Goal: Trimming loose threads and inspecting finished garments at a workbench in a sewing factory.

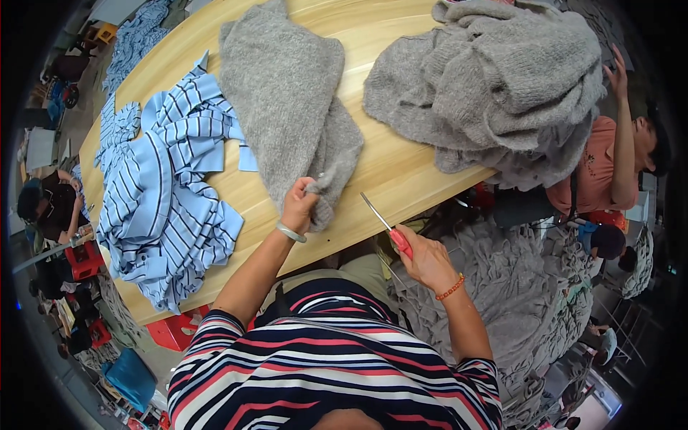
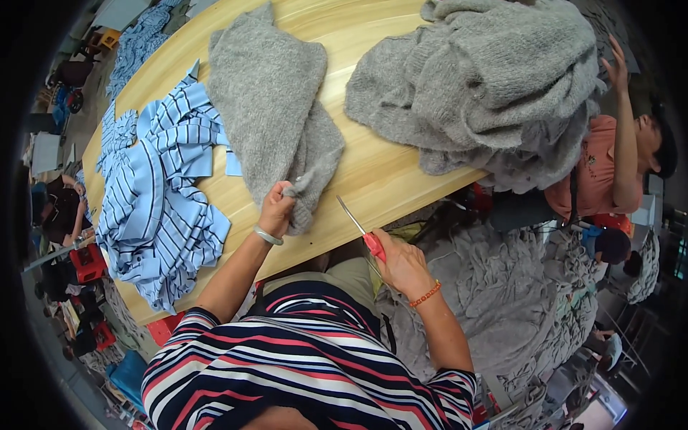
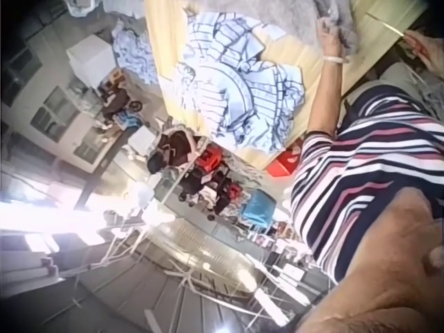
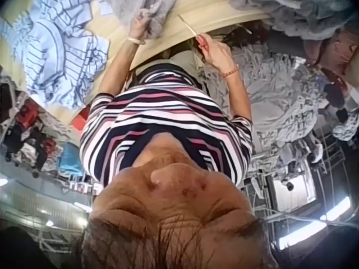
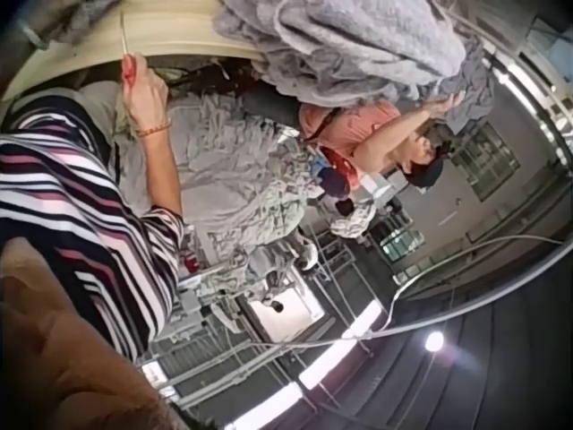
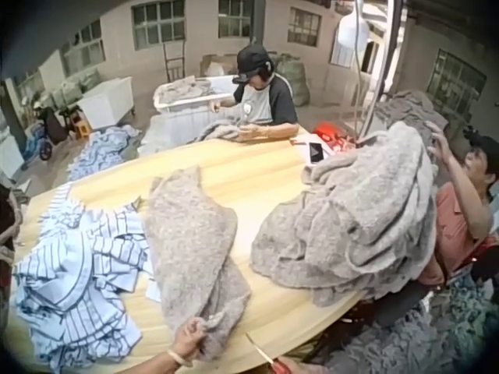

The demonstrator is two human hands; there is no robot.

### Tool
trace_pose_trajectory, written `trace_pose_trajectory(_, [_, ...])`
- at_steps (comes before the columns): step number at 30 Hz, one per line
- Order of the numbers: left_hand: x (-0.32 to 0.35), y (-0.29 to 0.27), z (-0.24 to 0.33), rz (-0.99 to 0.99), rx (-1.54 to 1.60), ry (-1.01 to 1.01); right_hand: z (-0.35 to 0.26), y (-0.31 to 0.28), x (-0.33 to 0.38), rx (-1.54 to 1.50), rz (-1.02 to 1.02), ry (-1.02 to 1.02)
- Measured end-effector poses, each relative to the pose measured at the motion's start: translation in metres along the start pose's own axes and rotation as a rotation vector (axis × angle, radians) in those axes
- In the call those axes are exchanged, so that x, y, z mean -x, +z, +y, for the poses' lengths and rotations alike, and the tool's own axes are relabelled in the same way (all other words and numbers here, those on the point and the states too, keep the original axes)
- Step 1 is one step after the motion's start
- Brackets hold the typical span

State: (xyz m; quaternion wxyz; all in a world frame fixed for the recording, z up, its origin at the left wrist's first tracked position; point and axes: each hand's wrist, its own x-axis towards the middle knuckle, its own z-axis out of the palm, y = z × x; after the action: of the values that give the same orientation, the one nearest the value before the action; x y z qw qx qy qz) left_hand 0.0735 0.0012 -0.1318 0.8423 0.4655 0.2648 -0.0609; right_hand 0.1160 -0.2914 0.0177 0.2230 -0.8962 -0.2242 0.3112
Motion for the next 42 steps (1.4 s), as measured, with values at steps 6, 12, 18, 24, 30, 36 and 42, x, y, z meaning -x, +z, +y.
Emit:
trace_pose_trajectory(6, [0.001,0.004,-0.011,0.010,0.246,-0.190,-0.006,0.011,0.000,0.023,-0.019,-0.080])
trace_pose_trajectory(12, [0.012,0.023,-0.021,-0.184,-0.433,0.234,-0.016,0.006,0.005,-0.007,-0.098,-0.081])
trace_pose_trajectory(18, [0.040,0.041,-0.021,-0.768,-1.659,0.515,0.002,-0.009,0.016,0.036,0.032,0.016])
trace_pose_trajectory(24, [0.019,0.051,-0.023,-0.622,-1.553,0.723,0.011,-0.007,0.027,0.036,0.030,0.093])
trace_pose_trajectory(30, [-0.027,0.059,-0.032,-0.421,-1.785,0.642,-0.006,0.001,0.020,0.100,-0.107,0.191])
trace_pose_trajectory(36, [-0.031,0.064,-0.030,-0.476,-1.822,0.643,-0.007,-0.008,-0.010,0.111,0.042,0.194])
trace_pose_trajectory(42, [-0.031,0.070,-0.026,-0.488,-1.871,0.580,0.006,-0.011,-0.027,0.109,-0.008,0.115])
